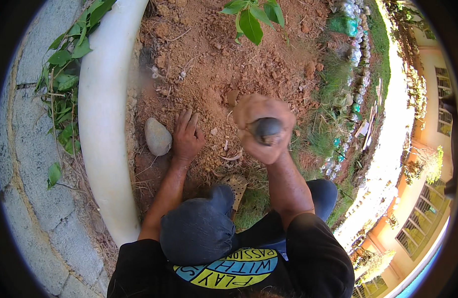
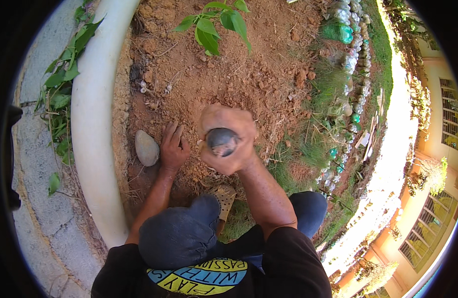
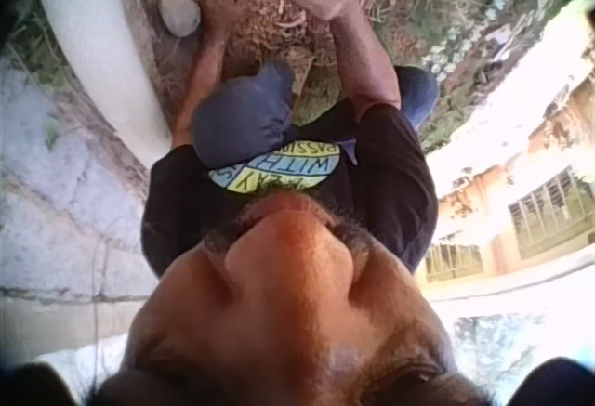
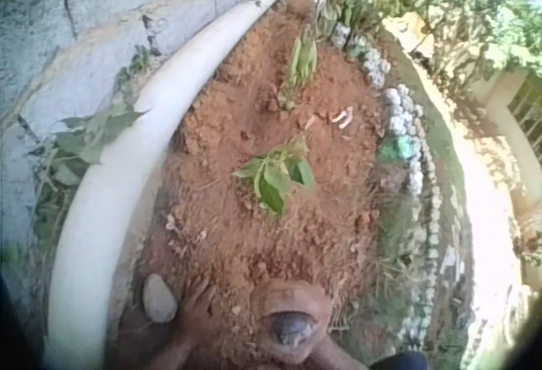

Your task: The person plants small seedlings in a garden bed using a hand trowel. They dig holes, place the seedlings, and cover the roots with soil, repeating the process for multiple plants.

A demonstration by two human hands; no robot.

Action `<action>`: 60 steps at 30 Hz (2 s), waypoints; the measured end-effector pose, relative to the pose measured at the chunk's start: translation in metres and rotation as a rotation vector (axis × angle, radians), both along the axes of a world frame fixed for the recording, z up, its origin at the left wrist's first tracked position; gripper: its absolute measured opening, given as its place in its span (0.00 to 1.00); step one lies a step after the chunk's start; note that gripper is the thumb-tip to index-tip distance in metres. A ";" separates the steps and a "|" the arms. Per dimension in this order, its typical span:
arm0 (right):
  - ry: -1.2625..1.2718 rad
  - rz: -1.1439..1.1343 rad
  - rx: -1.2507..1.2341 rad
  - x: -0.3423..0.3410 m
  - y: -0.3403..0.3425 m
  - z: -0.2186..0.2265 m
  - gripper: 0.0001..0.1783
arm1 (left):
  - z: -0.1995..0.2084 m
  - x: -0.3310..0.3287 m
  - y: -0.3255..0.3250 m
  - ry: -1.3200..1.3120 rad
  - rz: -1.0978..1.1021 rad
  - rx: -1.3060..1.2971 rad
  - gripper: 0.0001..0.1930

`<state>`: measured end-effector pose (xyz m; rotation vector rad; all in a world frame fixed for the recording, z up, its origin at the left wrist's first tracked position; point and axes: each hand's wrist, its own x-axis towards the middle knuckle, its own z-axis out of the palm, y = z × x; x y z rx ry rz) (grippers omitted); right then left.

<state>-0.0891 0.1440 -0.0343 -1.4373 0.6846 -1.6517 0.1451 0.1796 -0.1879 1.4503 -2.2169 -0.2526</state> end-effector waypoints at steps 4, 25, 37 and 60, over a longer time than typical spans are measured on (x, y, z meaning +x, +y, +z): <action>-0.322 -0.108 0.031 -0.004 -0.009 -0.003 0.11 | 0.004 -0.002 -0.003 -0.003 0.006 0.003 0.20; 0.411 0.234 0.055 0.044 0.006 -0.062 0.12 | 0.001 0.003 0.000 0.059 -0.016 0.026 0.21; 0.702 0.210 0.049 0.065 0.058 -0.107 0.17 | 0.027 -0.007 -0.013 0.365 0.020 0.079 0.18; 0.457 0.398 0.490 -0.013 0.121 -0.107 0.35 | 0.022 -0.175 -0.086 -0.398 0.129 0.783 0.35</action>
